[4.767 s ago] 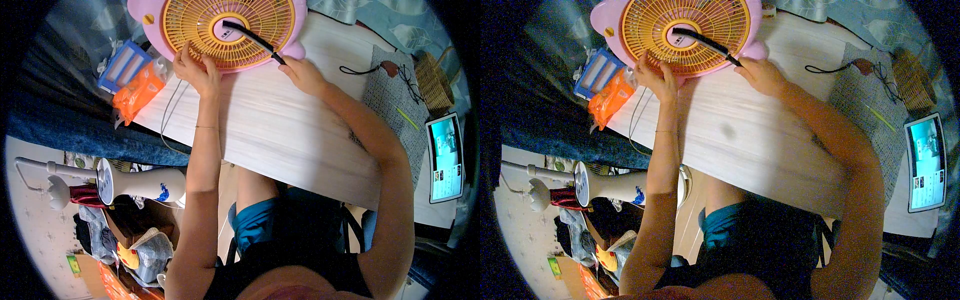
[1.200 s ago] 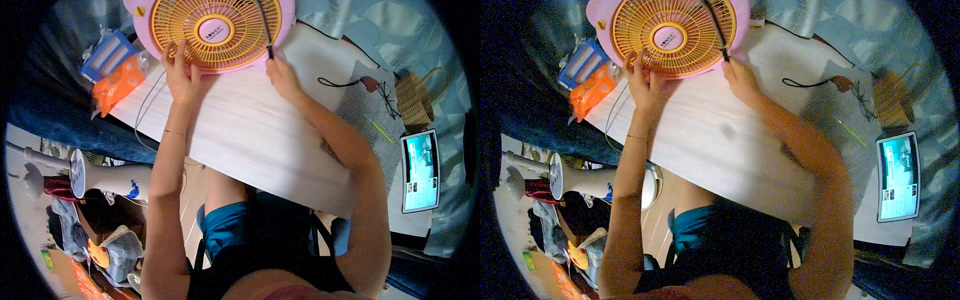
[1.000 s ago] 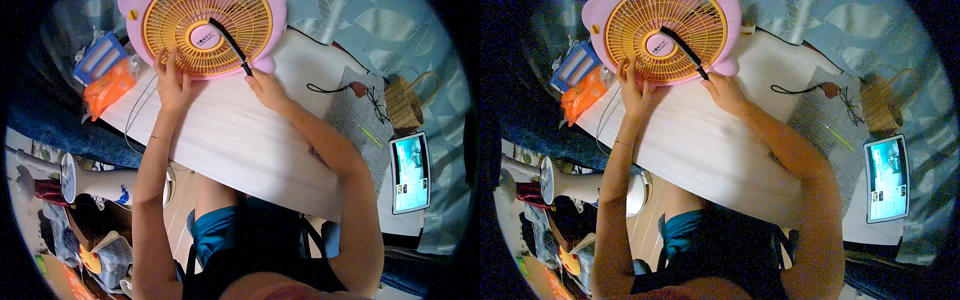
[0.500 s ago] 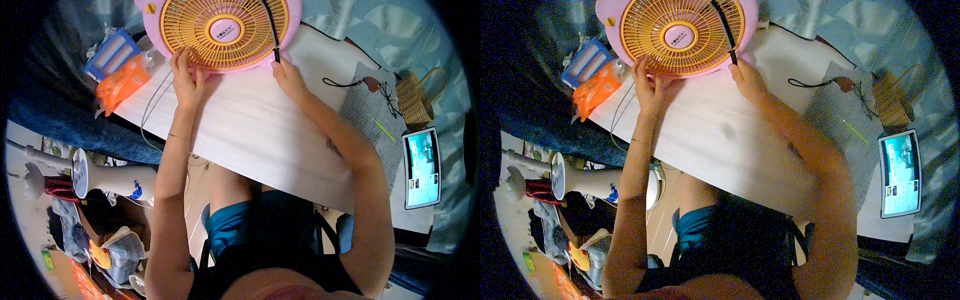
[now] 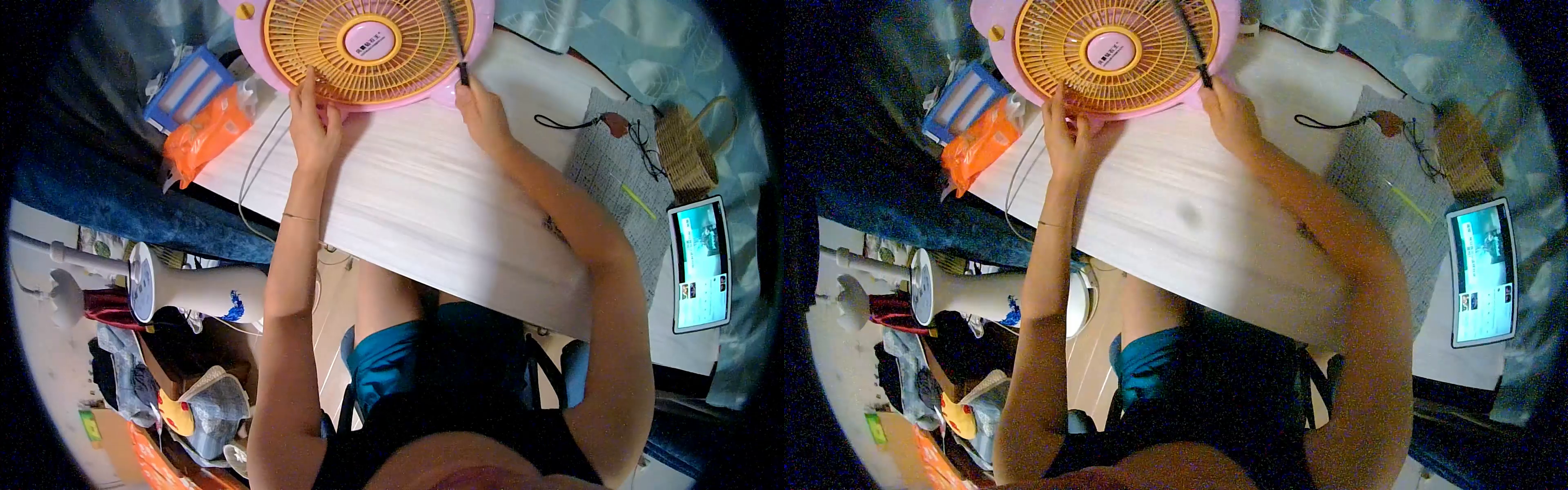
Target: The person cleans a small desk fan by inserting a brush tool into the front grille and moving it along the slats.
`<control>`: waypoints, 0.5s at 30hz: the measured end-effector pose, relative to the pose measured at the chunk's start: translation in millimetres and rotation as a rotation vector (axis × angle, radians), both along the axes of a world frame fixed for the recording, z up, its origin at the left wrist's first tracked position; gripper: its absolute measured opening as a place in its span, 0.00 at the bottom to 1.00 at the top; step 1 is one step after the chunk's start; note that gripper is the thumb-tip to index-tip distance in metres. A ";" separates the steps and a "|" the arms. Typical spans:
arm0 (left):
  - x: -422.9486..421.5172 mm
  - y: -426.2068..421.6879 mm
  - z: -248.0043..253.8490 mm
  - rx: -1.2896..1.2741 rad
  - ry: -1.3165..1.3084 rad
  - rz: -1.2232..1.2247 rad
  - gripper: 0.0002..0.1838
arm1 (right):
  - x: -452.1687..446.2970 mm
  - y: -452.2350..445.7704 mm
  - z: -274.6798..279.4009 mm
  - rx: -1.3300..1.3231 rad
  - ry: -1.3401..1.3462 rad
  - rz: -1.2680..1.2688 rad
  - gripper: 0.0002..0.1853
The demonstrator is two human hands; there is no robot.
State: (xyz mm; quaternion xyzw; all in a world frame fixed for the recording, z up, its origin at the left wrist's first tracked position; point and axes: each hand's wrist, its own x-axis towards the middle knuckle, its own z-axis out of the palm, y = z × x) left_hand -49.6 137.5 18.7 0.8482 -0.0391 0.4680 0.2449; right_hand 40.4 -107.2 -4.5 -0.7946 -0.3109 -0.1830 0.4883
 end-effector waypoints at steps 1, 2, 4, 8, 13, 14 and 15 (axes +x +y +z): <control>0.0 0.2 -0.5 -0.019 0.008 -0.003 0.33 | 4.7 -1.1 -1.2 0.084 0.071 -0.002 0.12; -1.7 -1.3 0.5 -0.038 0.017 -0.005 0.32 | 7.5 -1.4 -4.0 0.063 0.039 0.017 0.12; -1.9 -1.7 -0.9 -0.023 -0.017 0.025 0.30 | 10.0 -2.2 -10.2 0.019 -0.024 0.055 0.13; -1.1 -2.2 0.9 0.045 -0.090 0.093 0.25 | 2.2 -2.0 -5.7 -0.176 -0.129 0.114 0.12; 2.4 1.0 -2.2 0.034 -0.086 0.032 0.25 | -1.4 -0.1 -6.5 -0.180 -0.223 0.106 0.13; 3.3 0.1 -3.2 -0.021 -0.090 0.003 0.26 | -0.9 0.0 -6.6 -0.112 -0.202 0.077 0.13; 3.0 -1.8 -3.1 -0.076 -0.093 -0.027 0.27 | 0.4 0.3 -6.4 -0.044 -0.180 0.047 0.13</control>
